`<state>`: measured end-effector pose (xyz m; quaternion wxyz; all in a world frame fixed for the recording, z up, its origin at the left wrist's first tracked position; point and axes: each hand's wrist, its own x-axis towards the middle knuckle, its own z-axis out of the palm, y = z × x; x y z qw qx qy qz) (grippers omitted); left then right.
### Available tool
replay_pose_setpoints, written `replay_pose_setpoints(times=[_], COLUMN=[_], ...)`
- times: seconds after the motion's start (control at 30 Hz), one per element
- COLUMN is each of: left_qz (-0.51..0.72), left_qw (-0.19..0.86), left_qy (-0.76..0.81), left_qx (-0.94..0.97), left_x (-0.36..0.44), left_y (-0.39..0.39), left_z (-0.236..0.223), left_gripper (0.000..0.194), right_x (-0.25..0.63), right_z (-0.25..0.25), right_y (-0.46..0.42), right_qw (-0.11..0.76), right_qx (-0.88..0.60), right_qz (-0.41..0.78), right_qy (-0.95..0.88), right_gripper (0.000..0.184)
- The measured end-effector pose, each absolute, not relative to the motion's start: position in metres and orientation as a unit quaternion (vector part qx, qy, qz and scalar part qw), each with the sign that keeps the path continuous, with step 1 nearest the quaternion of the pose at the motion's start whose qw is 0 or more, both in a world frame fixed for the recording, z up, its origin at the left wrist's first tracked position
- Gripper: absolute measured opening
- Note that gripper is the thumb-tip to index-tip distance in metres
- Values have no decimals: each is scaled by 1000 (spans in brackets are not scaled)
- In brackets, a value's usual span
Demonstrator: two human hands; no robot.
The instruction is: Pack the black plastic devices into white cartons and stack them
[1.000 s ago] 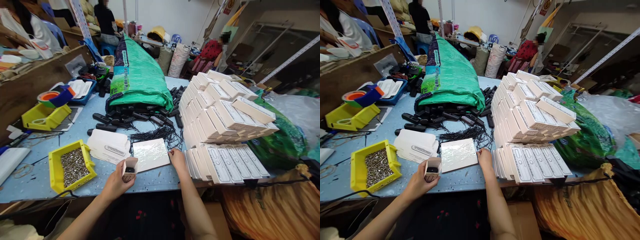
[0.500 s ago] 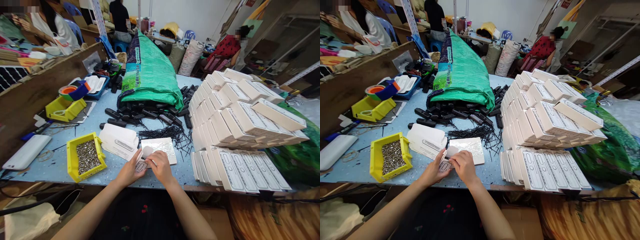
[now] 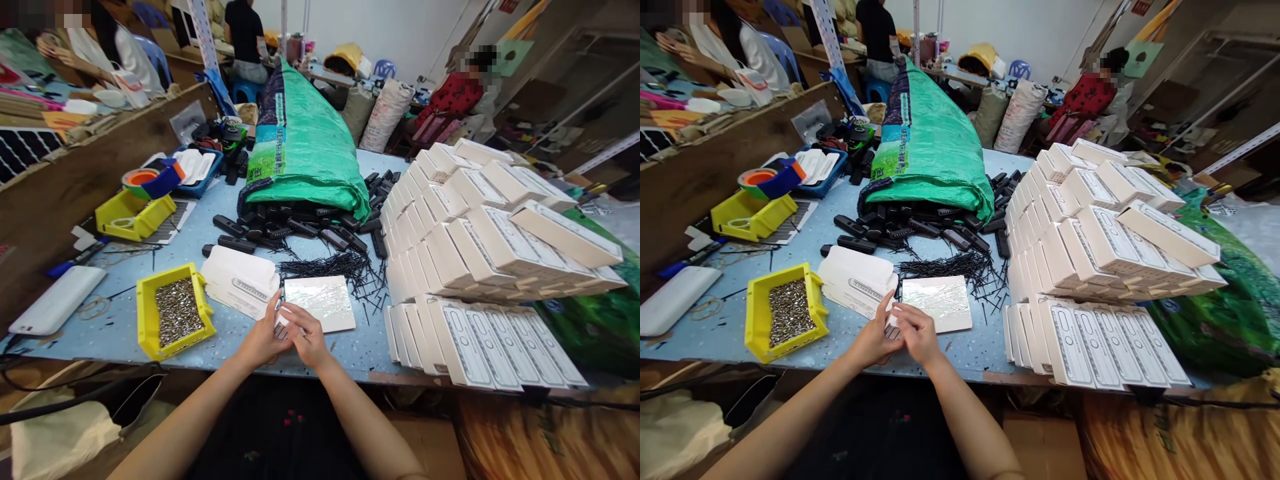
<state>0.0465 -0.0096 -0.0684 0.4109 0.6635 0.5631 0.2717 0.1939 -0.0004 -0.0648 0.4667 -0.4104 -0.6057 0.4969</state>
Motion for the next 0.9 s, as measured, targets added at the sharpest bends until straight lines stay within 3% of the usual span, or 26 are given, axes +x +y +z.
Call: replay_pose_setpoints(times=[0.23, 0.37, 0.43, 0.53, 0.57, 0.63, 0.7, 0.8, 0.9], left_qz=[236, 264, 298, 353, 354, 362, 376, 195, 70], left_qw=[412, 437, 431, 430, 434, 386, 230, 31, 27], left_qy=[581, 565, 578, 558, 537, 532, 606, 718, 699], left_qx=[662, 649, 625, 616, 630, 661, 663, 667, 711], left_x=[46, 48, 52, 50, 43, 18, -21, -87, -132], left_y=[-6, -5, -9, -19, -21, -17, -6, 12, 16], left_z=[-70, -70, -68, -56, -50, -37, -29, -33, -54], left_gripper=[97, 99, 97, 74, 68, 71, 81, 43, 22], right_x=[204, 207, 203, 201, 207, 237, 292, 395, 450], right_z=[-58, -58, -59, -54, -46, -22, 13, 58, 74], right_y=[2, -8, -21, -45, -52, -68, -83, -94, -84], right_qw=[469, 459, 432, 371, 356, 366, 415, 363, 266], right_qx=[-443, -389, -416, -486, -496, -512, -563, -716, -756], right_qz=[429, 380, 371, 351, 338, 283, 170, -76, -208], right_qy=[-632, -702, -709, -709, -716, -723, -694, -591, -560], right_gripper=[29, 35, 57, 106, 110, 95, 77, 55, 48])
